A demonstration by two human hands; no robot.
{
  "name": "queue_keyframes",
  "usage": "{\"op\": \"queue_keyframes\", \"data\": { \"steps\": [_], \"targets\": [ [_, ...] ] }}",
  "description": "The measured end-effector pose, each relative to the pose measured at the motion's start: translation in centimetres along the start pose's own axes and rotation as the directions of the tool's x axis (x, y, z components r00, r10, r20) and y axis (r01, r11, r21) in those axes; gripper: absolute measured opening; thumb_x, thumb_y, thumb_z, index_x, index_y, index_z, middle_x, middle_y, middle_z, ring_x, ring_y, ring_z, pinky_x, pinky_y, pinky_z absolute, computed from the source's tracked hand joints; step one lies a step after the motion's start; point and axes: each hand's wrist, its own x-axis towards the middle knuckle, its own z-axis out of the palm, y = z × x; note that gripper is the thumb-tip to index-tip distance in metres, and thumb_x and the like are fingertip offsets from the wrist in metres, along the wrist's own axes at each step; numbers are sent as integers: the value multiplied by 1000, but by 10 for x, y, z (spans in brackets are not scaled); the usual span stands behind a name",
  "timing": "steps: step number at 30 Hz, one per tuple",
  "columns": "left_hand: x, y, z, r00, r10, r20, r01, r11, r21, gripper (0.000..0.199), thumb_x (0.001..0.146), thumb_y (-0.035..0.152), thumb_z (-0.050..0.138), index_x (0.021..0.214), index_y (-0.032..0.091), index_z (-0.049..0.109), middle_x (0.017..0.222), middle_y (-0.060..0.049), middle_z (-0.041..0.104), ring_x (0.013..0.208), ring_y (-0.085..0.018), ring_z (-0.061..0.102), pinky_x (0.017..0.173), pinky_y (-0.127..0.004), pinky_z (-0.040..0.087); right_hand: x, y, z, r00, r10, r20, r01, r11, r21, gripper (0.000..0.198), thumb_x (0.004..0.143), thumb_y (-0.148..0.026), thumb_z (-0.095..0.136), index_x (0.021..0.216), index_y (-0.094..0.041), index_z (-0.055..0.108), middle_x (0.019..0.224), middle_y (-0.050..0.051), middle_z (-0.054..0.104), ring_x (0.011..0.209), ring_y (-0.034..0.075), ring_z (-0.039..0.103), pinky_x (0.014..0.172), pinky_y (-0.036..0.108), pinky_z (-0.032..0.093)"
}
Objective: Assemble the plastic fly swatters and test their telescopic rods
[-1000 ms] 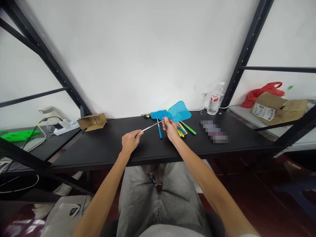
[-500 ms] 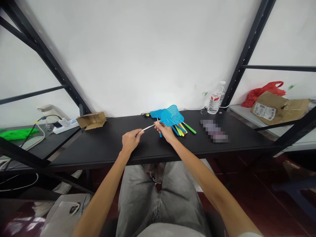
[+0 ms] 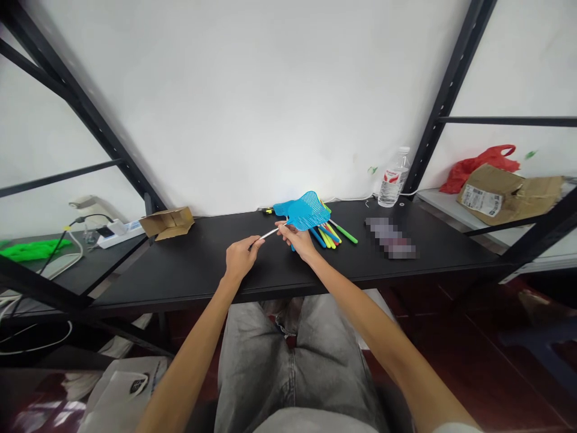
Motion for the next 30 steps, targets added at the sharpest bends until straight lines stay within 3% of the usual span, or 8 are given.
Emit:
{"op": "queue_keyframes", "data": {
  "steps": [5, 7, 13, 27, 30],
  "targets": [
    [0, 1, -2, 1000, -18, 18, 18, 1000, 7, 42, 100, 52, 42, 111, 27, 73, 103, -4, 76, 93, -20, 69, 70, -25, 40, 7, 2, -8, 963, -34, -268, 70, 990, 126, 49, 76, -67, 67, 84, -19, 64, 69, 0, 62, 55, 10, 52, 43, 21, 36],
    [-1, 0, -2, 999, -23, 22, 23, 1000, 8, 42, 100, 53, 42, 111, 27, 73, 104, -4, 76, 94, -20, 69, 70, -25, 39, 8, 3, -10, 951, -44, -305, 81, 991, 110, 48, 74, -67, 70, 80, -19, 62, 67, 0, 60, 54, 10, 51, 43, 22, 36],
    [0, 1, -1, 998, -38, 51, 37, 999, 17, 41, 100, 52, 42, 112, 27, 73, 107, -4, 76, 97, -20, 68, 72, -26, 39, 4, 0, -7, 976, -50, -211, 51, 999, -1, 52, 78, -68, 62, 94, -19, 69, 83, 4, 68, 57, 10, 52, 44, 22, 37],
    [1, 9, -2, 998, -22, 57, 22, 1000, 1, 41, 101, 50, 38, 112, 26, 70, 100, -6, 75, 90, -20, 67, 69, -25, 36, 0, -1, 1, 1000, 21, 14, -21, 1000, 19, 49, 81, -63, 64, 102, -20, 73, 82, 4, 68, 63, 11, 57, 45, 19, 39],
    [2, 2, -5, 999, -28, 38, 26, 999, 45, 41, 102, 48, 36, 111, 26, 69, 101, -6, 74, 89, -20, 67, 67, -26, 36, 5, -3, -6, 995, 21, -101, -13, 997, 79, 48, 76, -63, 71, 96, -19, 70, 80, 3, 67, 61, 12, 57, 44, 21, 40]
  ]
}}
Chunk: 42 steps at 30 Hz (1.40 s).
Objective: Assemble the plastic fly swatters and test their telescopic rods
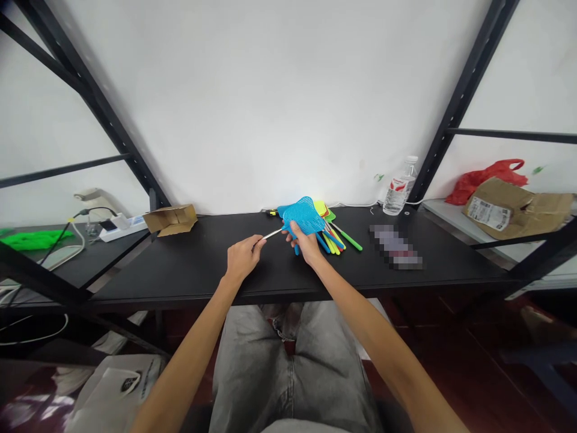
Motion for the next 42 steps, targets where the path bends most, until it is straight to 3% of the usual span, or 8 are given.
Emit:
{"op": "queue_keyframes", "data": {
  "steps": [4, 10, 18, 20, 24, 27, 33, 42],
  "targets": [
    [5, -23, -7, 999, 23, -23, -22, 998, 60, 38, 102, 43, 36, 115, 26, 68, 104, -6, 73, 93, -21, 66, 73, -27, 40, 13, -7, -21, 984, -32, -177, 27, 999, -28, 46, 69, -58, 76, 93, -19, 68, 81, 2, 66, 64, 13, 55, 44, 22, 43],
    [25, -26, -7, 988, 143, 62, -144, 989, 18, 37, 102, 33, 35, 126, 26, 62, 105, -7, 70, 101, -22, 64, 91, -30, 43, 35, -5, -28, 997, -6, 70, 27, 956, -292, 40, 71, -52, 76, 90, -18, 68, 78, 0, 64, 63, 13, 54, 45, 22, 46],
    [76, 11, 8, 968, -65, 244, 80, 995, -52, 35, 102, 36, 34, 124, 25, 59, 99, -10, 72, 91, -26, 68, 77, -32, 47, 89, -24, -41, 987, -36, -156, -40, 889, -457, 60, 80, -58, 61, 126, -20, 59, 102, 8, 71, 70, 18, 66, 54, 28, 51],
    [84, 9, 9, 953, -143, 268, 161, 986, -47, 34, 101, 36, 33, 120, 22, 59, 97, -11, 71, 87, -26, 69, 75, -32, 47, 95, -39, -65, 986, -75, -146, -53, 696, -716, 54, 86, -56, 53, 123, -19, 63, 109, 11, 71, 87, 22, 68, 68, 31, 53],
    [86, -2, 17, 925, -208, 317, 224, 974, -14, 32, 100, 39, 38, 116, 22, 58, 95, -11, 71, 86, -26, 69, 75, -33, 47, 87, -51, -104, 980, 57, -193, -195, 26, -981, 56, 89, -58, 51, 123, -16, 66, 112, 16, 69, 105, 31, 64, 85, 38, 47],
    [83, -6, 28, 897, -224, 381, 247, 969, -13, 35, 99, 40, 36, 121, 23, 57, 95, -12, 71, 90, -29, 69, 74, -34, 47, 72, -43, -106, 956, 199, -216, -187, -155, -970, 60, 91, -60, 48, 133, -19, 60, 113, 16, 66, 105, 30, 63, 83, 35, 45],
    [78, -9, 40, 890, -233, 393, 228, 972, 60, 45, 99, 37, 35, 140, 21, 44, 87, -12, 70, 81, -29, 70, 71, -34, 46, 45, -26, -71, 976, 137, -170, -137, -223, -965, 53, 95, -57, 44, 136, -28, 58, 119, 12, 60, 107, 29, 58, 79, 32, 43],
    [67, -12, 33, 894, -225, 387, 186, 973, 136, 43, 99, 37, 35, 136, 22, 49, 84, -11, 71, 79, -28, 70, 70, -33, 46, 10, -20, -12, 980, 141, -140, -125, -113, -986, 44, 98, -49, 43, 135, -31, 59, 117, 10, 57, 105, 25, 56, 75, 30, 44]
  ]
}}
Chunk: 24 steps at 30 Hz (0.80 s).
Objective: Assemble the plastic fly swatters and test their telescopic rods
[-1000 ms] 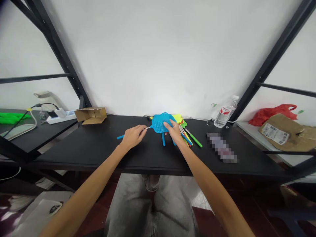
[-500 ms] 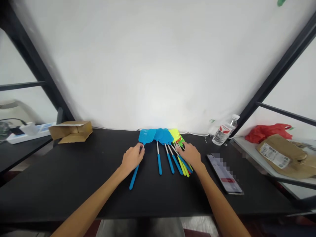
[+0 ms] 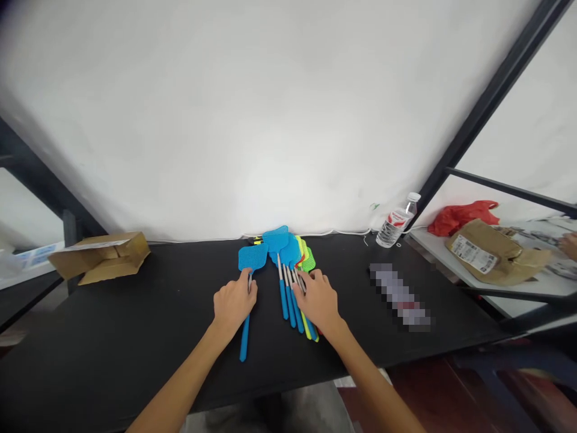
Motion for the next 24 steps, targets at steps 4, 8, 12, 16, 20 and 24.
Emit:
{"op": "queue_keyframes", "data": {
  "steps": [4, 8, 12, 16, 20, 24],
  "targets": [
    [-6, 0, -5, 1000, -20, -14, 20, 1000, -13, 43, 100, 38, 34, 136, 24, 52, 90, -11, 71, 83, -30, 69, 72, -36, 48, -6, -17, 3, 998, -56, 9, 56, 998, 40, 46, 97, -52, 44, 136, -32, 57, 118, 11, 56, 106, 27, 56, 73, 31, 45],
    [-18, 16, -10, 982, 11, -187, -17, 999, -29, 47, 100, 42, 33, 137, 24, 55, 124, -16, 64, 110, -32, 61, 85, -41, 50, 0, -12, 1, 993, -106, 45, 103, 992, 67, 47, 99, -55, 37, 136, -32, 56, 119, 11, 56, 105, 27, 57, 72, 32, 45],
    [-35, 53, -1, 967, 121, -224, -125, 992, -2, 52, 96, 50, 42, 145, 33, 50, 155, -9, 41, 141, -37, 35, 110, -54, 35, 10, 2, -3, 983, -175, 52, 173, 984, 39, 43, 100, -45, 38, 138, -31, 53, 120, 11, 56, 101, 26, 60, 71, 31, 45],
    [-44, 77, 15, 981, 104, -161, -101, 995, 24, 50, 97, 50, 38, 145, 40, 50, 159, -3, 36, 148, -41, 22, 114, -68, 20, 14, 4, -2, 966, -232, 112, 228, 973, 44, 39, 102, -37, 36, 134, -28, 54, 119, 11, 55, 89, 23, 65, 70, 32, 46],
    [-49, 62, 14, 992, 100, -73, -97, 994, 50, 50, 99, 47, 36, 147, 43, 45, 161, 0, 33, 145, -39, 31, 113, -69, 19, 9, -13, 0, 948, -277, 159, 266, 960, 88, 37, 101, -35, 37, 133, -26, 55, 120, 13, 55, 87, 23, 67, 72, 34, 48],
    [-51, 23, 1, 997, 78, 11, -79, 995, 62, 51, 100, 42, 34, 151, 42, 39, 163, 1, 26, 146, -34, 31, 114, -63, 24, 4, -49, 6, 928, -336, 160, 310, 936, 166, 39, 100, -36, 38, 132, -22, 54, 124, 15, 53, 92, 26, 67, 74, 37, 51]
  ]
}}
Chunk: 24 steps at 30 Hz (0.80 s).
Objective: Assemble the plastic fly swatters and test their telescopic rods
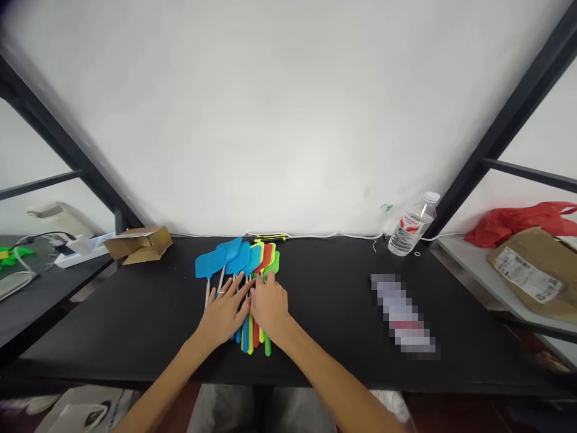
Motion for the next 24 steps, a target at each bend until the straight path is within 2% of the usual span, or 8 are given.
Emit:
{"op": "queue_keyframes", "data": {
  "steps": [5, 9, 11, 14, 15, 17, 20, 24],
  "targets": [
    [2, -59, -14, 998, 44, 41, -45, 999, 30, 52, 100, 46, 31, 152, 39, 38, 164, 0, 24, 149, -32, 27, 118, -59, 19, 16, -43, 17, 999, -30, 10, 30, 998, 59, 38, 99, -34, 39, 131, -20, 54, 125, 15, 53, 98, 27, 66, 77, 38, 52],
    [4, -91, -23, 991, 110, 74, -113, 993, 44, 52, 101, 47, 28, 152, 40, 37, 163, 1, 25, 150, -31, 25, 119, -59, 17, 19, -52, 22, 997, -73, -6, 73, 995, 70, 36, 98, -35, 43, 129, -22, 56, 122, 12, 55, 101, 26, 64, 77, 36, 51],
    [0, -93, -24, 994, 102, 40, -104, 992, 70, 52, 100, 49, 29, 151, 41, 39, 163, 1, 27, 150, -32, 24, 119, -62, 13, 16, -47, 21, 998, -59, -30, 60, 997, 44, 34, 98, -36, 45, 128, -24, 57, 121, 10, 56, 102, 25, 64, 76, 34, 50],
    [-11, -83, -19, 994, -79, -74, 85, 993, 86, 60, 94, 62, 36, 150, 41, 41, 164, -3, 24, 149, -44, 19, 111, -76, 7, 10, -37, 18, 999, 7, -54, -6, 1000, 10, 34, 97, -41, 46, 124, -25, 60, 118, 9, 58, 99, 23, 64, 74, 32, 47],
    [-14, -78, -17, 984, -157, -81, 162, 985, 60, 66, 90, 69, 39, 150, 41, 40, 164, -5, 24, 147, -48, 18, 107, -79, 7, 8, -34, 17, 999, 27, -47, -27, 1000, 2, 33, 97, -42, 47, 122, -24, 61, 116, 9, 59, 97, 23, 64, 74, 31, 46],
    [-19, -69, -13, 974, -225, -32, 225, 974, -11, 76, 85, 76, 42, 152, 42, 37, 164, -6, 25, 145, -51, 21, 104, -81, 13, 7, -32, 14, 997, 66, -26, -66, 998, -19, 31, 95, -41, 49, 115, -23, 64, 111, 8, 62, 92, 22, 65, 73, 30, 44],
    [-21, -65, -9, 975, -222, 9, 222, 973, -55, 79, 81, 78, 45, 152, 44, 35, 164, -4, 24, 144, -53, 21, 103, -81, 15, 9, -35, 11, 995, 95, 19, -94, 995, -45, 27, 92, -42, 53, 103, -22, 66, 103, 7, 65, 87, 22, 66, 71, 30, 43],
    [-19, -69, -10, 980, -199, 15, 200, 978, -56, 77, 82, 70, 50, 153, 43, 33, 165, -3, 23, 145, -51, 20, 106, -79, 15, 11, -43, 8, 993, 95, 65, -90, 993, -78, 26, 89, -42, 54, 97, -21, 67, 98, 8, 69, 87, 23, 67, 70, 31, 43]
  ]
}}
